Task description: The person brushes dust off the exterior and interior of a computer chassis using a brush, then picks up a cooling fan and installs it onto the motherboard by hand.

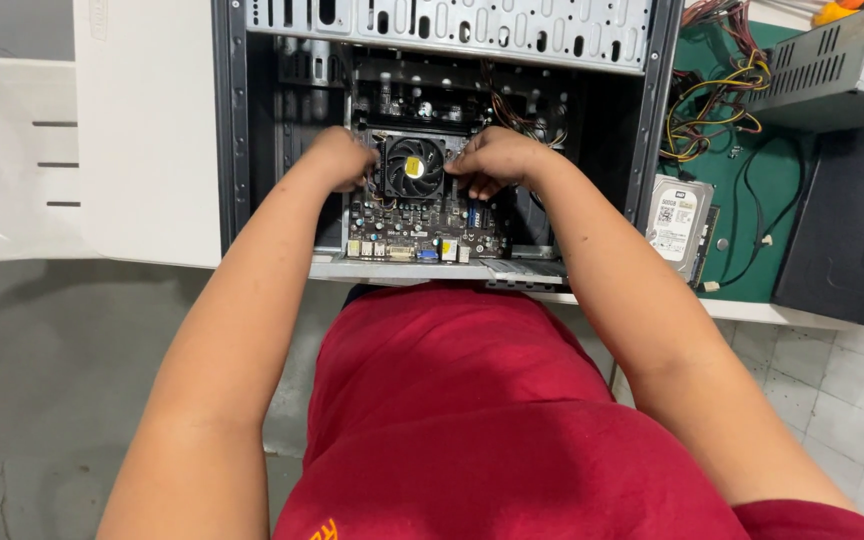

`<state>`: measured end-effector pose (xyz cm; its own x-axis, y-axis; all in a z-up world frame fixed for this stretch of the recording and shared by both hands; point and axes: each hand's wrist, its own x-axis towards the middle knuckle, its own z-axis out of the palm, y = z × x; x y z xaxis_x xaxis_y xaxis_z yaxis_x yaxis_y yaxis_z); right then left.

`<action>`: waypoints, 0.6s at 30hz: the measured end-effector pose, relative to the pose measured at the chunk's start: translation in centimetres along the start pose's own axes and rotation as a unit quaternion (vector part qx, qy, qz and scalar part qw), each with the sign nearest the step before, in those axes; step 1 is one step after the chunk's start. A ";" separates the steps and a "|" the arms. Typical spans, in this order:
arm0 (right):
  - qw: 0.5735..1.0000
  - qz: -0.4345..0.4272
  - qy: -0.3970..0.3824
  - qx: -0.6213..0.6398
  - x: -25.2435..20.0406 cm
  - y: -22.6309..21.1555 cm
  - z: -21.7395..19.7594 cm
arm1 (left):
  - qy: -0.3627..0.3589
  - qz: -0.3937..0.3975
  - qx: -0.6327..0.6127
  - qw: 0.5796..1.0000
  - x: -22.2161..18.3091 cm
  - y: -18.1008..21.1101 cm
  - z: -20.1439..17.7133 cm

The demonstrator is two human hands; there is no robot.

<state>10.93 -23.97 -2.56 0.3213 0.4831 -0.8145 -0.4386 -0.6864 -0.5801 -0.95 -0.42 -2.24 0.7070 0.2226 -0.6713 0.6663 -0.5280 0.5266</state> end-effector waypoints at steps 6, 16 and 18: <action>0.999 0.017 0.007 -0.044 0.3 -0.1 -0.2 | 0.004 -0.082 -0.113 0.990 3.3 -1.9 1.0; 0.984 -0.020 -0.024 -0.178 3.2 1.9 -1.0 | -0.030 -0.087 -0.208 0.974 1.1 -0.7 -0.5; 0.931 -0.049 0.004 -0.363 6.2 3.5 -1.8 | -0.058 -0.092 -0.208 0.972 -1.7 1.8 -2.2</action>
<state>12.85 -24.40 -9.62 0.3372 0.5612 -0.7559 0.2742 -0.8266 -0.4914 -0.39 0.04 0.98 0.5516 0.1755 -0.8154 0.8340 -0.1054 0.5415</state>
